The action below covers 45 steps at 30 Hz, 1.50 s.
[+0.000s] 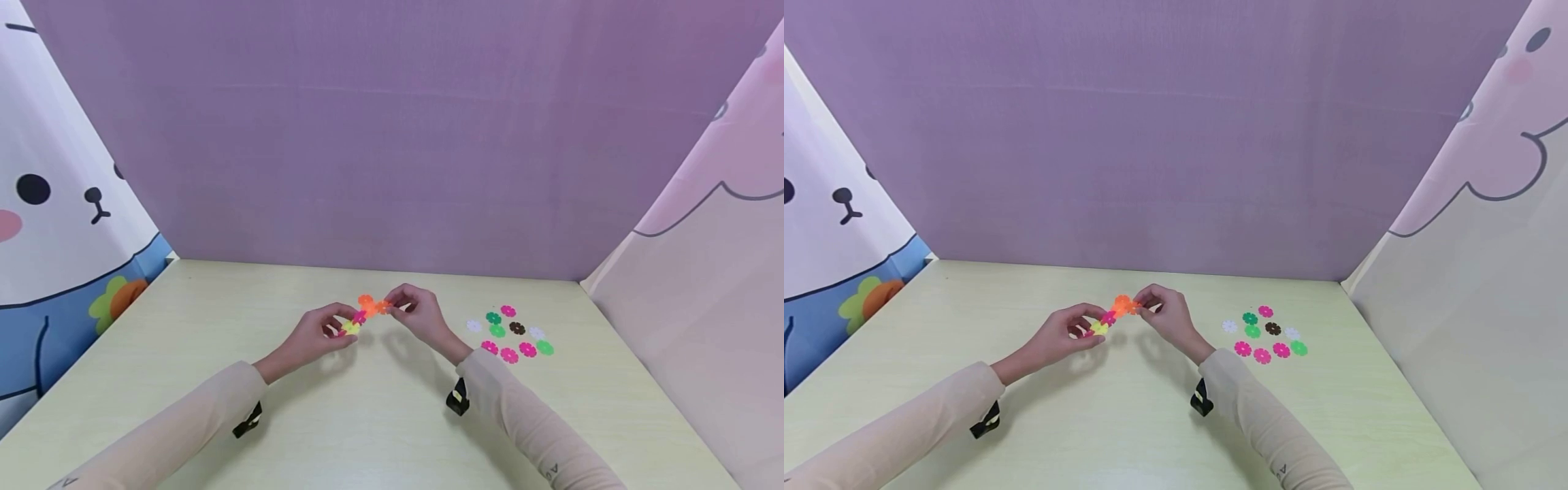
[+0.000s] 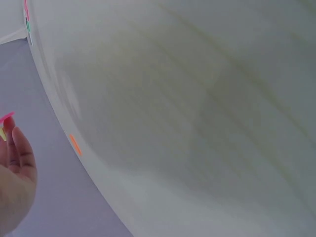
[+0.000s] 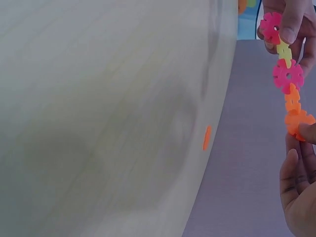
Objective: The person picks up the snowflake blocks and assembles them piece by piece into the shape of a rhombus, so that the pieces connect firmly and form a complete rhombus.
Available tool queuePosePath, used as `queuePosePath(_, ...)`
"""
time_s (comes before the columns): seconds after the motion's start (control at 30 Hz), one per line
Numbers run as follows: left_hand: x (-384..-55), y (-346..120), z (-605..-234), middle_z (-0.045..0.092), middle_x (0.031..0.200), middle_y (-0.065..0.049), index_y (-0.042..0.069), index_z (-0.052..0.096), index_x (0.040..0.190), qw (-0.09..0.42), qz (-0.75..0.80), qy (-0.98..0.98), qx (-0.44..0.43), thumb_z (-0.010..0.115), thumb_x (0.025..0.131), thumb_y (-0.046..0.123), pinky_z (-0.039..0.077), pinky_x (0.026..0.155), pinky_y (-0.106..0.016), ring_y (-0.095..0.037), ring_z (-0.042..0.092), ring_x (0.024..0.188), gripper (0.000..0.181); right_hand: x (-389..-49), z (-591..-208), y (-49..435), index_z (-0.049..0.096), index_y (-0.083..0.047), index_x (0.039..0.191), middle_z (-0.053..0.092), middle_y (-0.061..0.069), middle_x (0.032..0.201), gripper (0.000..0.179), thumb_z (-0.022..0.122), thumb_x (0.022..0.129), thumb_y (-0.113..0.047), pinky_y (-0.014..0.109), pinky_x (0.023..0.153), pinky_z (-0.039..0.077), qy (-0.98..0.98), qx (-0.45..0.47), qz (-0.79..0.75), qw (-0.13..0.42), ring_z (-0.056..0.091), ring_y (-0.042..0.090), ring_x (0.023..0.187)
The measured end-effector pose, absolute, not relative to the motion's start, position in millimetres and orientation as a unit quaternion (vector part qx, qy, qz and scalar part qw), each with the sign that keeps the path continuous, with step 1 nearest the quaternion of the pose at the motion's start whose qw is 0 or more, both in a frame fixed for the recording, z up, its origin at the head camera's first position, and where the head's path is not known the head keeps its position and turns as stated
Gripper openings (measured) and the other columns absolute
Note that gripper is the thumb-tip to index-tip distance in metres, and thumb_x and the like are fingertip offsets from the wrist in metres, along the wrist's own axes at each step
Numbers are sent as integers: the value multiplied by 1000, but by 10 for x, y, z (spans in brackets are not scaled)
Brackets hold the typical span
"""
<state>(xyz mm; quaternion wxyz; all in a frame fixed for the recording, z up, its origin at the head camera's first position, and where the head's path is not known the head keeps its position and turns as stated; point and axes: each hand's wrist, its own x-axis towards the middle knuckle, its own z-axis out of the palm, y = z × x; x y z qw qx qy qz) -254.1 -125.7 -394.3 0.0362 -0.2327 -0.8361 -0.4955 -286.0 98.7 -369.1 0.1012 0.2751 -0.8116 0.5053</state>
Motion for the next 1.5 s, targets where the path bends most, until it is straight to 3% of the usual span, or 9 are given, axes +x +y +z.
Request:
queuePosePath(0.23, -2595, -1255, -3970, 64, 115, -10, 14, 46, 130, 18, -499, -836, -229, 73, 76, 10, 51, 66, -23, -17, 56, 82, 61, -2913, -3759, 995, 66, -5, 87, 69, 9, 83, 11, 67, 79, 1, 23, 59, 50, -818, 270, 497, 103, 65, 18, 76)
queuePosePath(0.4, -2609, -1253, -3953, 62, 118, -12, 12, 42, 133, -4, -511, -829, -227, 71, 77, 5, 49, 66, -23, -19, 54, 87, 63, -2911, -3760, 987, 66, -7, 86, 69, 7, 82, 11, 67, 79, 1, 22, 58, 49, -821, 270, 491, 106, 64, 14, 74)
queuePosePath(0.63, -2646, -1216, -3983, 62, 111, -15, 4, 51, 127, 17, -528, -823, -209, 69, 81, 17, 48, 68, -23, -20, 56, 89, 51, -2887, -3756, 958, 67, -5, 87, 69, 9, 83, 10, 68, 78, 0, 25, 60, 49, -818, 269, 497, 109, 64, 19, 75)
queuePosePath(0.8, -2626, -1167, -3975, 66, 103, -10, 8, 59, 118, 37, -548, -819, -166, 67, 83, 27, 51, 59, -25, -17, 59, 78, 41, -2771, -3651, 909, 65, 3, 88, 68, 16, 85, 10, 67, 78, 5, 27, 59, 48, -817, 275, 493, 117, 63, 28, 76)
queuePosePath(0.93, -2597, -1138, -3939, 67, 99, -9, 10, 62, 114, 41, -565, -813, -135, 68, 82, 24, 53, 58, -28, -18, 60, 77, 35, -2629, -3508, 874, 64, 7, 88, 66, 21, 84, 10, 65, 78, 8, 27, 59, 48, -817, 282, 487, 122, 62, 30, 75)
queuePosePath(1.13, -2545, -1090, -3868, 66, 100, -15, 5, 62, 115, 35, -579, -806, -115, 69, 81, 13, 52, 61, -22, -21, 61, 81, 35, -2580, -3474, 859, 64, 7, 87, 66, 20, 82, 10, 65, 77, 8, 28, 59, 50, -816, 290, 482, 132, 62, 30, 75)
queuePosePath(1.37, -2561, -1086, -3877, 64, 102, -11, 11, 61, 112, 35, -591, -797, -120, 71, 80, 17, 53, 61, -25, -20, 62, 80, 35, -2580, -3463, 865, 63, 7, 85, 67, 19, 82, 9, 66, 76, 9, 31, 59, 51, -818, 289, 477, 142, 64, 29, 76)
queuePosePath(1.5, -2559, -1081, -3859, 64, 103, -13, 7, 59, 112, 37, -597, -791, -128, 71, 79, 14, 53, 57, -25, -20, 64, 81, 36, -2576, -3464, 862, 63, 7, 84, 67, 20, 82, 8, 65, 76, 9, 31, 58, 50, -813, 298, 478, 147, 64, 29, 76)
